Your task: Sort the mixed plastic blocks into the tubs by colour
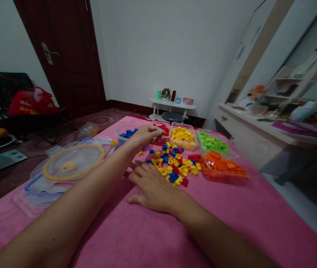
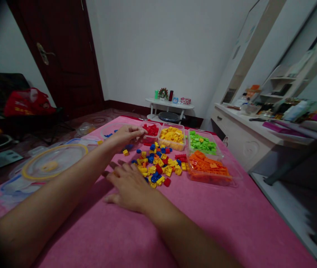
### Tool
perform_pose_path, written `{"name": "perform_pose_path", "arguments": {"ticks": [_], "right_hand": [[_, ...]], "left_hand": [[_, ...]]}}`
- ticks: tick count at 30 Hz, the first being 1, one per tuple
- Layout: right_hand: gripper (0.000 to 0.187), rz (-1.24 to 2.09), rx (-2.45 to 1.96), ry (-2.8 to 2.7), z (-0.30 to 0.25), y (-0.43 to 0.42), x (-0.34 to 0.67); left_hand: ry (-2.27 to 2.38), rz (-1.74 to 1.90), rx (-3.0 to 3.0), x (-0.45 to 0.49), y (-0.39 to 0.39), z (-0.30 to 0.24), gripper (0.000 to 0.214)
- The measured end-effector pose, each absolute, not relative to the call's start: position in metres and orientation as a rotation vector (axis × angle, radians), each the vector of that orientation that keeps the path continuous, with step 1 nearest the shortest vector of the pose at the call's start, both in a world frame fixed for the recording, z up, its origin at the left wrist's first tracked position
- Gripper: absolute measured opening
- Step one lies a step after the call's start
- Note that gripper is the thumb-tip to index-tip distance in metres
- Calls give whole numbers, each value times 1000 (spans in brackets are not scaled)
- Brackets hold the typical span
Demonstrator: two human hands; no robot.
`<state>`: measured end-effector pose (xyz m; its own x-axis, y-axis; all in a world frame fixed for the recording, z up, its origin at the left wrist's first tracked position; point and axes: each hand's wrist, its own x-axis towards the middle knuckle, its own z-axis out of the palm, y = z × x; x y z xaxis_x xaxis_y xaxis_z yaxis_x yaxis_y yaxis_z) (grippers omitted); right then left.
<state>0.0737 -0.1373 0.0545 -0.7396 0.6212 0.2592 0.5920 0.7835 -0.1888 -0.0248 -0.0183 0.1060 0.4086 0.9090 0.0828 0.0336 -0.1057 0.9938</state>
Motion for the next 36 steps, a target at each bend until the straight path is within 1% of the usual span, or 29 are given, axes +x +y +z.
{"name": "perform_pose_path", "arguments": {"ticks": [3,8,11,14,18,22,25,27,29,33,36], "right_hand": [[49,54,-943,-2771,40,-140,67],[39,-97,-1234,-2652,39,-125,81],[31,-18,-1330,-2595,53,-114,96],[28,41,-1445,-2451,73,-104,116],[23,-23,-1803,-2229,90,-94,146],[15,61,-2055,-2326,92,-93,164],[18,68,-2100,-2387,91,-97,163],[21,23,-2102,-2381,93,-100,158],[21,29,-2096,-2398,98,-102,155],[15,225,-2040,-2549,108,-109,148],[23,207,-2056,-2629,109,-116,141]], "left_hand": [[841,972,1523,-21,-20,103,28],[884,999,1575,-22,-18,97,33],[927,990,1639,-24,-15,95,33],[942,943,1718,-26,-11,90,31],[972,808,1928,-21,-6,76,26],[1058,652,2289,-6,-9,54,27],[1005,487,2605,3,-13,43,29],[988,437,2692,5,-15,39,30],[1000,445,2698,5,-16,38,31],[967,421,2683,4,-16,39,32],[934,399,2667,5,-17,38,32]]}}
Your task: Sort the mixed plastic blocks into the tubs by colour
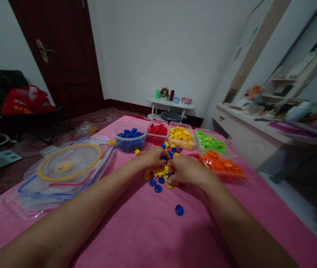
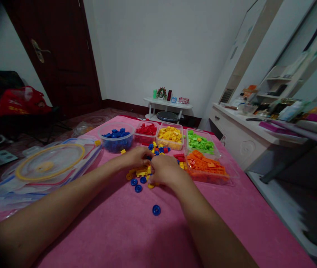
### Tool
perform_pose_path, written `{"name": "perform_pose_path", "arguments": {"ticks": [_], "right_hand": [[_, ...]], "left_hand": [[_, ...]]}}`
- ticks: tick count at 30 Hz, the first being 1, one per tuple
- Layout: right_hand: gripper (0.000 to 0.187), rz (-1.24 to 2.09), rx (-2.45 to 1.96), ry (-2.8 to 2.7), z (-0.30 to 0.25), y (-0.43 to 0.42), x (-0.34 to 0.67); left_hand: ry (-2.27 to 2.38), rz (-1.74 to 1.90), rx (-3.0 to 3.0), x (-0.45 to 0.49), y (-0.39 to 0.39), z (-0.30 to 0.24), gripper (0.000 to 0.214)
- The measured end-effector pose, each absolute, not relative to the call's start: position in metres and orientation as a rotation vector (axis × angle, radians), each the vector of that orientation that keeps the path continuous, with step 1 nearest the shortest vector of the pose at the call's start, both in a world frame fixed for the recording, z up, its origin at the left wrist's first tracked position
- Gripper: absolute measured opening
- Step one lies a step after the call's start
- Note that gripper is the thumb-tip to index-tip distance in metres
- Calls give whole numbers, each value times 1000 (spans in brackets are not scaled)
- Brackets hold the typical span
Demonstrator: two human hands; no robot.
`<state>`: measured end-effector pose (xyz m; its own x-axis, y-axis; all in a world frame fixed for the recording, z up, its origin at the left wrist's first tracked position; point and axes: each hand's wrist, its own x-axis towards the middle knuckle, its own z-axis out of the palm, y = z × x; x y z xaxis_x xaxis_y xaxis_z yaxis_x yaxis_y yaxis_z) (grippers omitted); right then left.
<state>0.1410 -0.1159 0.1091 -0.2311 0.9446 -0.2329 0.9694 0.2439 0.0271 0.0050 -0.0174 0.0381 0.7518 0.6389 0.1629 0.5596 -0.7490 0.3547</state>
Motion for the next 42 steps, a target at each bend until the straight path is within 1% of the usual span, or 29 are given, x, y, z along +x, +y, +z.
{"name": "perform_pose_path", "arguments": {"ticks": [2,5,9,15,17,19,21,24,26,42], "right_hand": [[27,-104,1790,2301,106,-119,136],[26,-37,1765,2344,99,-118,134],[21,-87,1756,2357,94,-114,137],[23,-122,1755,2340,101,-115,141],[22,-135,1757,2347,103,-116,142],[22,-143,1760,2363,103,-116,142],[23,-144,1750,2378,102,-115,142],[24,-131,1733,2388,101,-114,142],[24,-125,1730,2373,100,-114,142],[25,-108,1708,2402,100,-116,143]], "left_hand": [[912,427,2683,7,-19,37,32],[900,475,2699,9,-21,36,30],[958,494,2641,10,-21,33,24],[1022,543,2633,11,-23,31,17],[975,646,2627,13,-25,31,21],[933,734,2623,14,-27,32,34],[901,697,2640,16,-30,33,37],[907,555,2666,17,-33,36,27],[932,518,2677,17,-35,39,23],[1059,441,2688,14,-35,36,23]]}}
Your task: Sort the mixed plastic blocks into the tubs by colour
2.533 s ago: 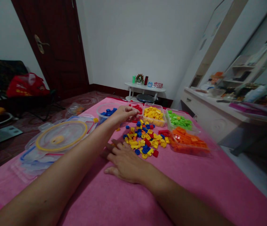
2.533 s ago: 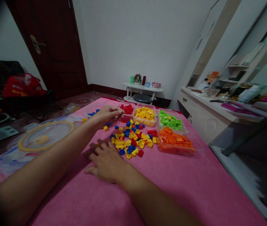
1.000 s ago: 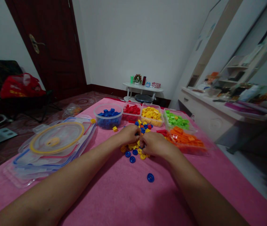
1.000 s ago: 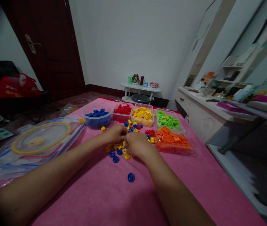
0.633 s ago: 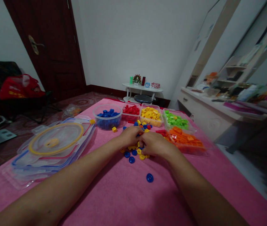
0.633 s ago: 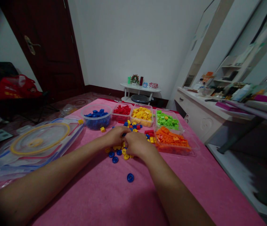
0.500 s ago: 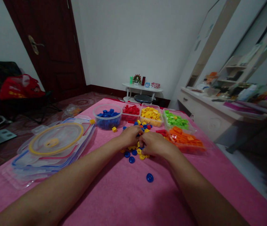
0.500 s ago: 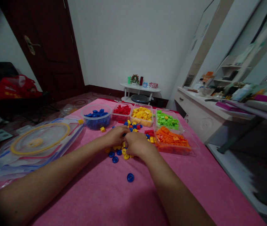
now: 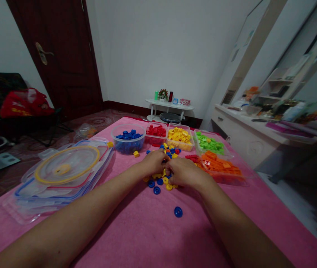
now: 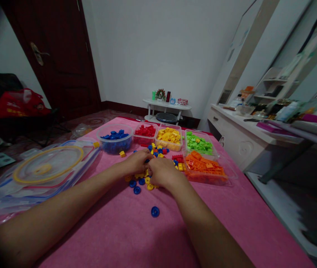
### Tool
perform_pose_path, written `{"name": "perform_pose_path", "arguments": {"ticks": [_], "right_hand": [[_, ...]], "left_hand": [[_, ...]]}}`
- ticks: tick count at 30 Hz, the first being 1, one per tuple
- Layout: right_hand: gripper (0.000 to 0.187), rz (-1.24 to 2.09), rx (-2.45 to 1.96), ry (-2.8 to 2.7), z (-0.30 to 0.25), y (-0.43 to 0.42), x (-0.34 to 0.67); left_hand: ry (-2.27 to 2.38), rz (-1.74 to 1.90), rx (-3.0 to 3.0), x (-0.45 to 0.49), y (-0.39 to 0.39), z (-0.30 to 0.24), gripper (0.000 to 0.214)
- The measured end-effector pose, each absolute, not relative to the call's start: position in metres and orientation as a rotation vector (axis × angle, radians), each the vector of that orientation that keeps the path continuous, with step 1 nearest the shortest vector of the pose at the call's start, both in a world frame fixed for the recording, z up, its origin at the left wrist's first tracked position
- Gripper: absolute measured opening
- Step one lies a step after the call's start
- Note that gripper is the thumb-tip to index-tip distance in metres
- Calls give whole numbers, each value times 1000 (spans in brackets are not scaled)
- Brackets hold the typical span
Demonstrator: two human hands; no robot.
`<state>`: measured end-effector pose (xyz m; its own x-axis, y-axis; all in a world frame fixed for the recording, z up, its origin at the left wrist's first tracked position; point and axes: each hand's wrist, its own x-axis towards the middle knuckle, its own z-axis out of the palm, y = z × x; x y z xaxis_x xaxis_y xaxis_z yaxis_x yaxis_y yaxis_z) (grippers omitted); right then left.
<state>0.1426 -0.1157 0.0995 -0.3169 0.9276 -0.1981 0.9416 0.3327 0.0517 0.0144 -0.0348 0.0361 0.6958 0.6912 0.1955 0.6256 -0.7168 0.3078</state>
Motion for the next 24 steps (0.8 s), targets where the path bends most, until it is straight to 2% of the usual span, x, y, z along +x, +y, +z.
{"name": "perform_pose_path", "arguments": {"ticks": [6,15,24], "right_hand": [[31,-121,1725,2378,99,-115,142],[22,-47,1724,2447,93,-116,139],[28,-48,1730,2435,93,-117,137]], "left_hand": [[1055,428,2695,15,-34,36,23],[1058,453,2696,14,-36,36,23],[1055,488,2716,15,-38,33,25]]}}
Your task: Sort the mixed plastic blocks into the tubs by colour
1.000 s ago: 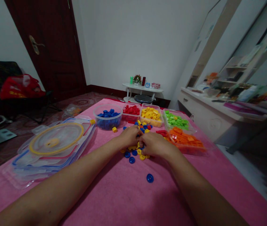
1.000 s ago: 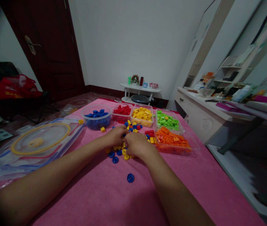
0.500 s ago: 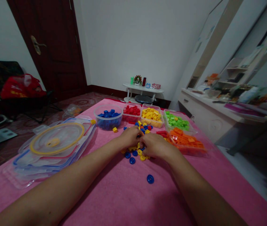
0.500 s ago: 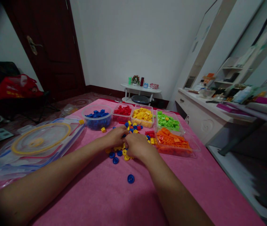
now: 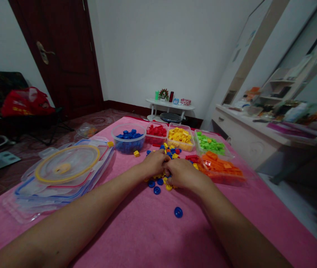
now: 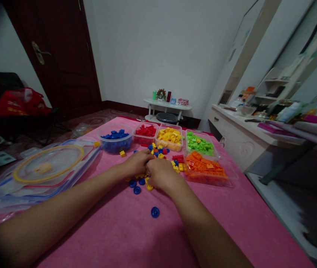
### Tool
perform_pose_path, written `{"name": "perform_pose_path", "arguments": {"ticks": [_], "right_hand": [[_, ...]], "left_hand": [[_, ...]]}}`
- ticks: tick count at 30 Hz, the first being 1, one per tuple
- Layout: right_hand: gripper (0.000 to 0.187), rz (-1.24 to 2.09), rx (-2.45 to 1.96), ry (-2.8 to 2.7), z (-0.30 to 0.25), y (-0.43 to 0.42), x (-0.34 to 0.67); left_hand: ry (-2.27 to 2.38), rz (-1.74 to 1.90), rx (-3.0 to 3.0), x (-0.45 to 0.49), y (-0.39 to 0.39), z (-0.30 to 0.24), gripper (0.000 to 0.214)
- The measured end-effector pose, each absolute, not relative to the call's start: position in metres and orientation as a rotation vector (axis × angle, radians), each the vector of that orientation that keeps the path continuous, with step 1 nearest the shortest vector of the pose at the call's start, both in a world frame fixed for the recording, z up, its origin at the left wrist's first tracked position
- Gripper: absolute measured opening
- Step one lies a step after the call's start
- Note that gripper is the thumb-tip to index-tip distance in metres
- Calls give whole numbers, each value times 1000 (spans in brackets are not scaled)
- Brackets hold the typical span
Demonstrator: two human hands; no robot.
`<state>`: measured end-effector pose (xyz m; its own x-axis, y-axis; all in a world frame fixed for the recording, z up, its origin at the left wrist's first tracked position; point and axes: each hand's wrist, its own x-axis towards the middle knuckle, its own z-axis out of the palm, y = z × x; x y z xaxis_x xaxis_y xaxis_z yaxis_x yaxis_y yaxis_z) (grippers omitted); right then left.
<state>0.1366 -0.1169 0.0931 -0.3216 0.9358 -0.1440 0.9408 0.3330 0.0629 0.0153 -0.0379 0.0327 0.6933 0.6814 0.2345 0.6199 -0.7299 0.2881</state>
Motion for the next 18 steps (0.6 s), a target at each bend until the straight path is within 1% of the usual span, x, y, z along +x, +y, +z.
{"name": "perform_pose_path", "arguments": {"ticks": [8,14,18], "right_hand": [[22,-51,1731,2459,93,-117,136],[24,-47,1725,2456,94,-119,135],[21,-58,1721,2451,95,-120,133]], "left_hand": [[1057,488,2733,16,-37,29,26],[1051,487,2747,16,-40,32,23],[1044,492,2769,17,-40,33,21]]}}
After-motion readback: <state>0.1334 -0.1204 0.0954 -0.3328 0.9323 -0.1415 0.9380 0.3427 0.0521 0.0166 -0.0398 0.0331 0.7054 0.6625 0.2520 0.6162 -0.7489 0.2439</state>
